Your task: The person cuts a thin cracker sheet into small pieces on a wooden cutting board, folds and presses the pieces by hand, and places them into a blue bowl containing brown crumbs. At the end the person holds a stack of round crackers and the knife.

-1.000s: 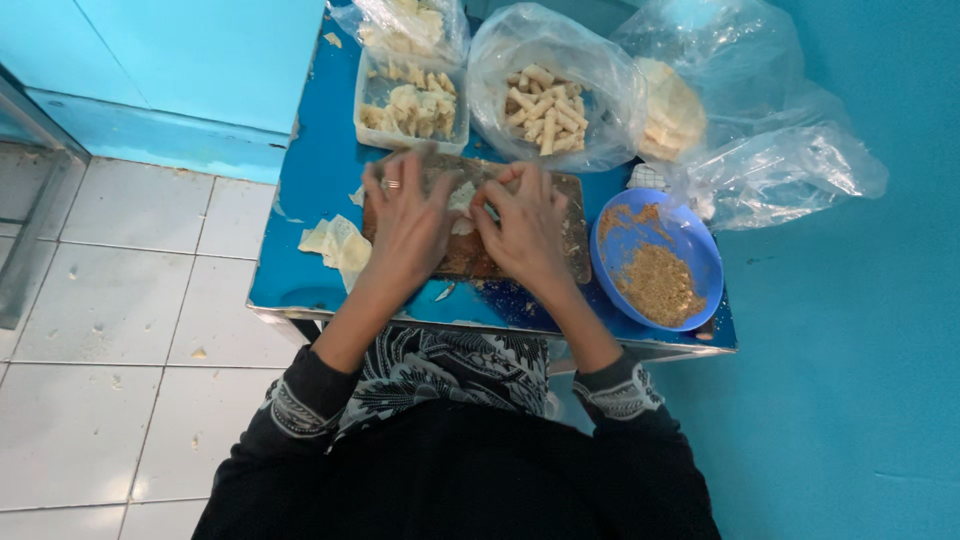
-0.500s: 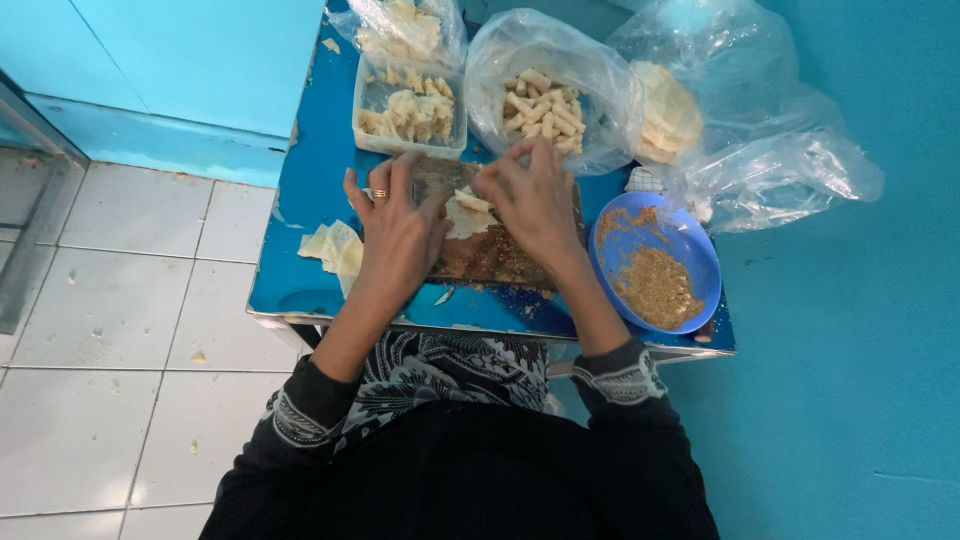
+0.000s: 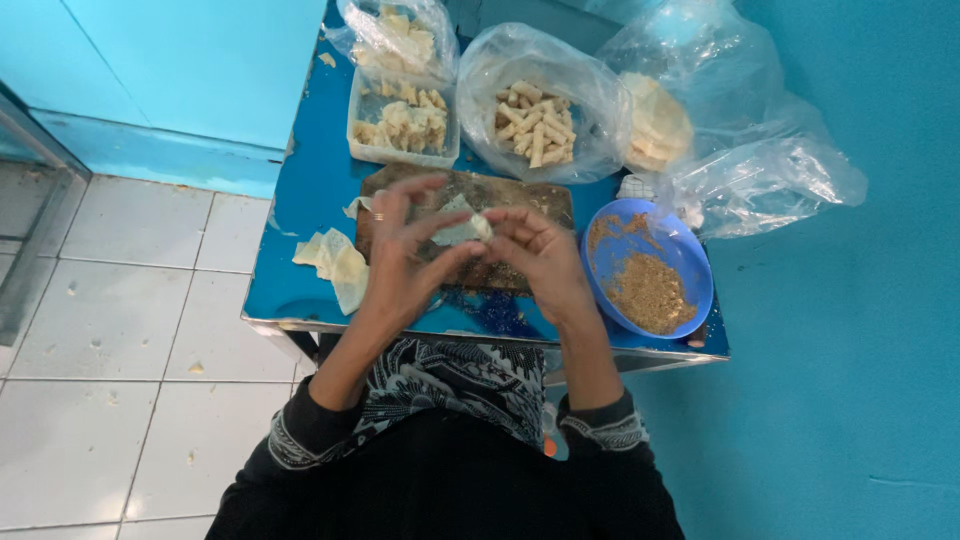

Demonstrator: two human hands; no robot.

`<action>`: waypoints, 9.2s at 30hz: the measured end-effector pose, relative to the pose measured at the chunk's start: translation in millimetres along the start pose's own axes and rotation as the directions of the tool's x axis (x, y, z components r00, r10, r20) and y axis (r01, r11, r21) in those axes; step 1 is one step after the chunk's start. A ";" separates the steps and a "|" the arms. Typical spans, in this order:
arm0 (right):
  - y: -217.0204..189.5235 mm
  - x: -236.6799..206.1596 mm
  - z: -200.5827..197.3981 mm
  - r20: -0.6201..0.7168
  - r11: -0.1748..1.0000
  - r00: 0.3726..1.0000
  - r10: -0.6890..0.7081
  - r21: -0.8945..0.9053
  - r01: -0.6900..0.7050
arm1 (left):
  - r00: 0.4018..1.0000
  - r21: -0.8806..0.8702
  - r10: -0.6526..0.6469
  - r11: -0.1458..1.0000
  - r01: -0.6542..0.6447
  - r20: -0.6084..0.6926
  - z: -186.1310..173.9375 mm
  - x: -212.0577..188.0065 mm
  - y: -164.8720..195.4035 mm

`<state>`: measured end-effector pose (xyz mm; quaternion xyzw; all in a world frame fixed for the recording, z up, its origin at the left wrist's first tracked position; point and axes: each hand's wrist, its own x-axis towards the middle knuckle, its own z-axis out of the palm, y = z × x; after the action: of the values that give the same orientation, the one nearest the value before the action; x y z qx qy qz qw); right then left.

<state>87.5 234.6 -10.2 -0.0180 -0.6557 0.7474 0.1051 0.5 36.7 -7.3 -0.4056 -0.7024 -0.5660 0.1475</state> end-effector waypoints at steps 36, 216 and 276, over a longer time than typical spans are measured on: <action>59.1 -32.9 32.8 -0.461 0.904 0.823 -0.331 0.095 0.417 | 0.760 -0.826 -0.635 0.348 0.443 0.139 43.6 -31.8 8.9; -83.6 -4.4 -72.6 -0.205 0.729 0.946 -0.252 -0.683 0.046 | 1.000 0.498 -0.026 0.867 0.026 -0.009 -9.9 -15.0 -10.9; 20.8 -239.1 -138.4 -0.914 0.965 0.309 -0.263 -0.256 0.063 | 0.838 0.567 0.195 0.657 -0.497 0.509 164.8 194.5 -13.4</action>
<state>341.2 324.1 -76.5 -0.3900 -0.5328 0.5235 0.5385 -89.9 265.4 61.2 -0.5598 -0.7806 -0.1326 0.2444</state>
